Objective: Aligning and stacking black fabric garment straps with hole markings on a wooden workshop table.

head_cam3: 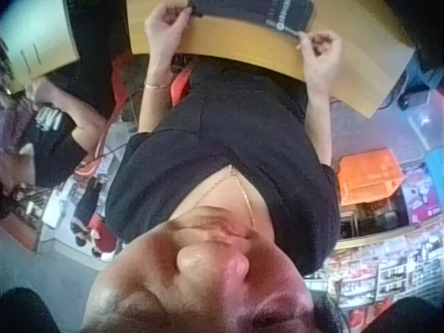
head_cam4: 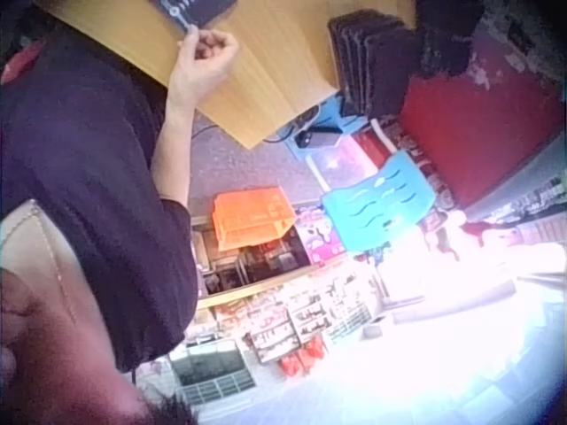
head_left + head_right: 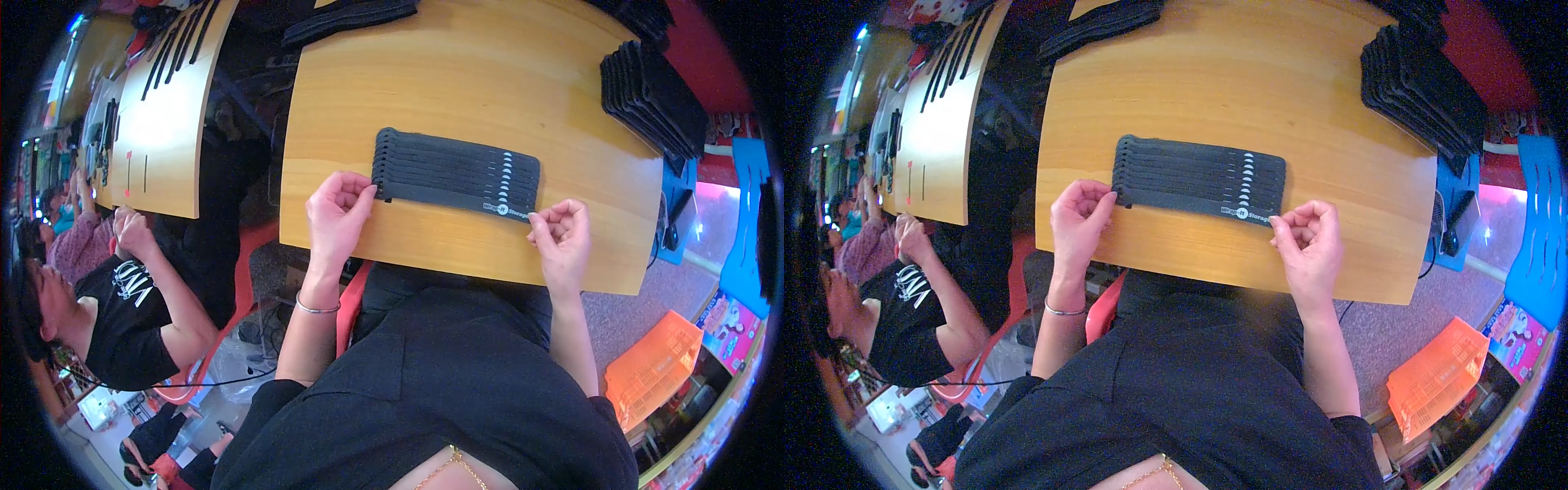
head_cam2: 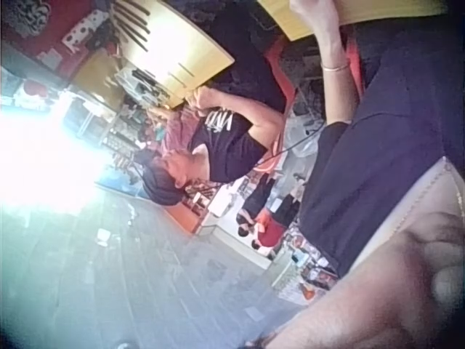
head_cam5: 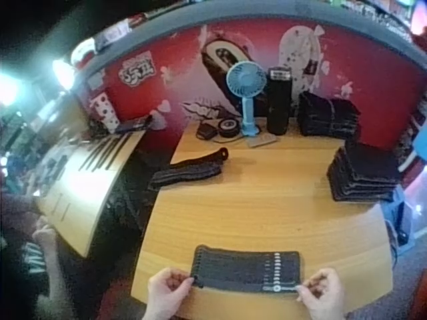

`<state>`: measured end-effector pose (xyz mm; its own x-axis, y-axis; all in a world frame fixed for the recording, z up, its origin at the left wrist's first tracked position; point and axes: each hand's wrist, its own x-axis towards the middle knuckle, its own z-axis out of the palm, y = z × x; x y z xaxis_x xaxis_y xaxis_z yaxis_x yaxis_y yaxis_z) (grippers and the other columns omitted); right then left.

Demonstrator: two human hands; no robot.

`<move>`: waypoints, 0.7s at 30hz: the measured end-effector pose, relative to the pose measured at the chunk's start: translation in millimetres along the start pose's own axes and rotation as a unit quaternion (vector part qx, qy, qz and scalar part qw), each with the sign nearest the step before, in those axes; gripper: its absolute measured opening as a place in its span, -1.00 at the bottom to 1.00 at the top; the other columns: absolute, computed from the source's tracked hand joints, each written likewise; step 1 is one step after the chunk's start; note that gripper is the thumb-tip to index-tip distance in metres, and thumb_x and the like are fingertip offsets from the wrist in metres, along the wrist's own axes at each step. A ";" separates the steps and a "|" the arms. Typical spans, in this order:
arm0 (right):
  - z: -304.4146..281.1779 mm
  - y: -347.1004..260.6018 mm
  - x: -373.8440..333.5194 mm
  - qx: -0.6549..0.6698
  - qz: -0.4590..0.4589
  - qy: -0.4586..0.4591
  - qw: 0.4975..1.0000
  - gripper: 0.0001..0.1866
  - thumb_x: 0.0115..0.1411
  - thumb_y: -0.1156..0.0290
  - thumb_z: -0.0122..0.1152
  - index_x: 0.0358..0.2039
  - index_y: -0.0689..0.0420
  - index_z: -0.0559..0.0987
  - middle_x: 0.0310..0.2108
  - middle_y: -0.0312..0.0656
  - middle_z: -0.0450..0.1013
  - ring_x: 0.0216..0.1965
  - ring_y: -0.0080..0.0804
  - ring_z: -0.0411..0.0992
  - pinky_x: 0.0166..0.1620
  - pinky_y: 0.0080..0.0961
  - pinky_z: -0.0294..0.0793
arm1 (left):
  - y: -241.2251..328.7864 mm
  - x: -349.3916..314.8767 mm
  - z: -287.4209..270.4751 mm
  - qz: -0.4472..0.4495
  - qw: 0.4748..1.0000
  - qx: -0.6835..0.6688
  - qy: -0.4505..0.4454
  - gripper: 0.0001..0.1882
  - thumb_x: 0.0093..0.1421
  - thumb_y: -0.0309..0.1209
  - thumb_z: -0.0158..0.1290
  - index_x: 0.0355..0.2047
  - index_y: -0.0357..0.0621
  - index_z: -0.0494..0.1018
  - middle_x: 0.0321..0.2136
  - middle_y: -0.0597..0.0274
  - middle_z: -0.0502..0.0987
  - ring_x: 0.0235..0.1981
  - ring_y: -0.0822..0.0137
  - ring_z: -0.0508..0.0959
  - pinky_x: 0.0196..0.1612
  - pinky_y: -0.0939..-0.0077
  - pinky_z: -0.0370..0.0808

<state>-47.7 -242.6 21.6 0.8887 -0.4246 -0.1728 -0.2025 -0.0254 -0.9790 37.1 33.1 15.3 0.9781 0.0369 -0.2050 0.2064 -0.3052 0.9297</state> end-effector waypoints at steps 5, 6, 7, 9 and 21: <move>1.7 -1.3 0.2 -0.017 0.008 0.006 1.000 -0.70 0.09 0.62 0.24 -0.25 0.19 0.30 -0.45 -0.25 0.40 -0.51 -0.68 0.38 -0.45 -0.74 0.44 | 2.1 -0.8 -0.6 -0.006 1.000 0.001 -0.003 -0.95 0.09 -0.61 0.12 -0.41 -0.30 0.47 -0.59 0.38 0.50 -0.62 0.67 0.42 -0.56 0.80 0.34; 1.7 -1.3 0.3 -0.023 0.007 0.007 1.000 -0.71 0.09 0.62 0.24 -0.26 0.20 0.30 -0.46 -0.25 0.40 -0.51 -0.68 0.38 -0.45 -0.74 0.44 | 1.2 -0.8 -1.0 -0.001 1.000 -0.001 -0.004 -0.95 0.09 -0.61 0.12 -0.41 -0.30 0.47 -0.59 0.38 0.49 -0.63 0.67 0.42 -0.56 0.80 0.34; 1.3 -1.1 0.5 -0.023 0.008 0.008 1.000 -0.71 0.09 0.62 0.24 -0.26 0.20 0.30 -0.46 -0.25 0.40 -0.51 -0.68 0.38 -0.45 -0.74 0.44 | 1.5 -1.0 -0.8 -0.001 1.000 -0.001 -0.005 -0.95 0.09 -0.61 0.12 -0.41 -0.30 0.47 -0.59 0.38 0.49 -0.63 0.67 0.42 -0.56 0.80 0.34; 1.0 0.3 0.9 -0.038 0.008 0.006 0.999 -0.72 0.09 0.61 0.24 -0.27 0.20 0.32 -0.46 -0.26 0.40 -0.52 -0.69 0.38 -0.47 -0.74 0.45 | 2.3 -1.0 -0.1 -0.004 1.000 -0.003 -0.005 -0.94 0.09 -0.60 0.12 -0.41 -0.29 0.47 -0.59 0.38 0.49 -0.63 0.66 0.42 -0.57 0.80 0.34; 3.4 -3.1 1.0 -0.085 -0.002 0.003 0.996 -0.75 0.09 0.62 0.24 -0.30 0.20 0.33 -0.49 -0.28 0.41 -0.52 -0.70 0.41 -0.47 -0.71 0.50 | 2.7 -0.5 1.1 -0.015 1.000 -0.008 -0.002 -0.94 0.10 -0.59 0.12 -0.41 -0.30 0.46 -0.58 0.36 0.49 -0.64 0.66 0.43 -0.58 0.79 0.37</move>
<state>-44.8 -240.0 24.1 0.8870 -0.4304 -0.1674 -0.2659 -0.1795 -0.9471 37.1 31.2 17.5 0.9714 0.0428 -0.2336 0.2359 -0.2889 0.9279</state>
